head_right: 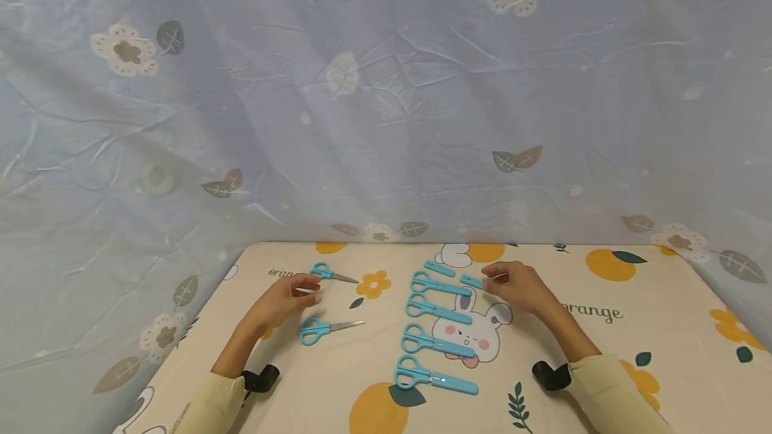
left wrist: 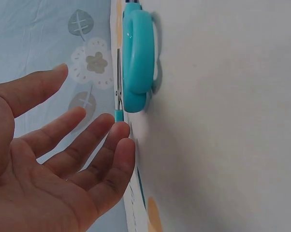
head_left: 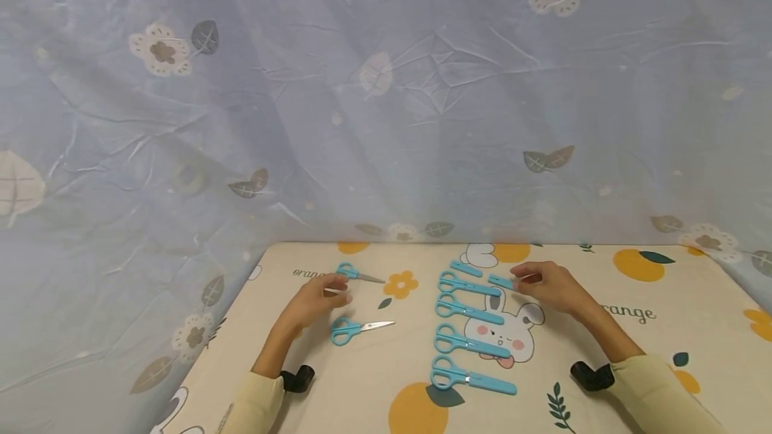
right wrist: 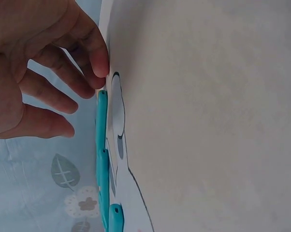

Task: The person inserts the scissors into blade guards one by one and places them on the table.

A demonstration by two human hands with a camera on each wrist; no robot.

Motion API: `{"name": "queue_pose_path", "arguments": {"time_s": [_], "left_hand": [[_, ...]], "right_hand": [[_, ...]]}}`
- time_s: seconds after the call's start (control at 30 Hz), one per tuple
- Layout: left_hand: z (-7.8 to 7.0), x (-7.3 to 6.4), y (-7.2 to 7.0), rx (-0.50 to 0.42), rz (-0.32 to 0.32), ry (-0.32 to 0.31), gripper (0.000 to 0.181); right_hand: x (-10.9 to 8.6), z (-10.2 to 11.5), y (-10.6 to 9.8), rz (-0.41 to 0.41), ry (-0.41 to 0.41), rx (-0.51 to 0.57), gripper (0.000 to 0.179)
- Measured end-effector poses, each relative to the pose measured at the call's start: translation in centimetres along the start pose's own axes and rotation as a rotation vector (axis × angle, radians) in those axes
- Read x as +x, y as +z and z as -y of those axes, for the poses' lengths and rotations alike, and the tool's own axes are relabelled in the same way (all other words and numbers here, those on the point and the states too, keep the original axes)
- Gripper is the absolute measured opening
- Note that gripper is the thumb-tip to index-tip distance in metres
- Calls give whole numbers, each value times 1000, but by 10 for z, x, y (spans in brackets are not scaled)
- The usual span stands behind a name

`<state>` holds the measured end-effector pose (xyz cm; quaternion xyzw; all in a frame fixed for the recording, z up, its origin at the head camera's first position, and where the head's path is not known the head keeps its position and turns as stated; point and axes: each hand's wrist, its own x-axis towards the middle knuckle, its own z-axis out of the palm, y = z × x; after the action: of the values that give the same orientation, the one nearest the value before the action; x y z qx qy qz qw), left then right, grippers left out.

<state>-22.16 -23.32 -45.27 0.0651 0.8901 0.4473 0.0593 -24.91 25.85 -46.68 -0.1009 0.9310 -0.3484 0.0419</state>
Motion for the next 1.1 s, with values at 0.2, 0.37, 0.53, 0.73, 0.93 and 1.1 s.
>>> {"name": "queue_pose_path", "arguments": {"time_s": [0.2, 0.37, 0.53, 0.73, 0.93, 1.1], "left_hand": [[0, -6, -1, -4, 27, 13, 47], [-1, -10, 0, 17, 27, 11, 48], [-1, -14, 3, 33, 39, 7, 50], [-1, -17, 4, 132, 57, 45, 47], [-4, -19, 6, 203, 92, 54, 46], [-4, -19, 9, 234, 97, 47, 49]], "right_hand": [[6, 2, 1, -3, -24, -29, 42], [8, 3, 2, -2, -67, -37, 40], [9, 4, 4, -3, -85, -59, 40], [14, 3, 7, 22, -106, -91, 40], [15, 6, 8, 29, -94, -117, 40], [16, 6, 8, 33, -80, -131, 39]]}}
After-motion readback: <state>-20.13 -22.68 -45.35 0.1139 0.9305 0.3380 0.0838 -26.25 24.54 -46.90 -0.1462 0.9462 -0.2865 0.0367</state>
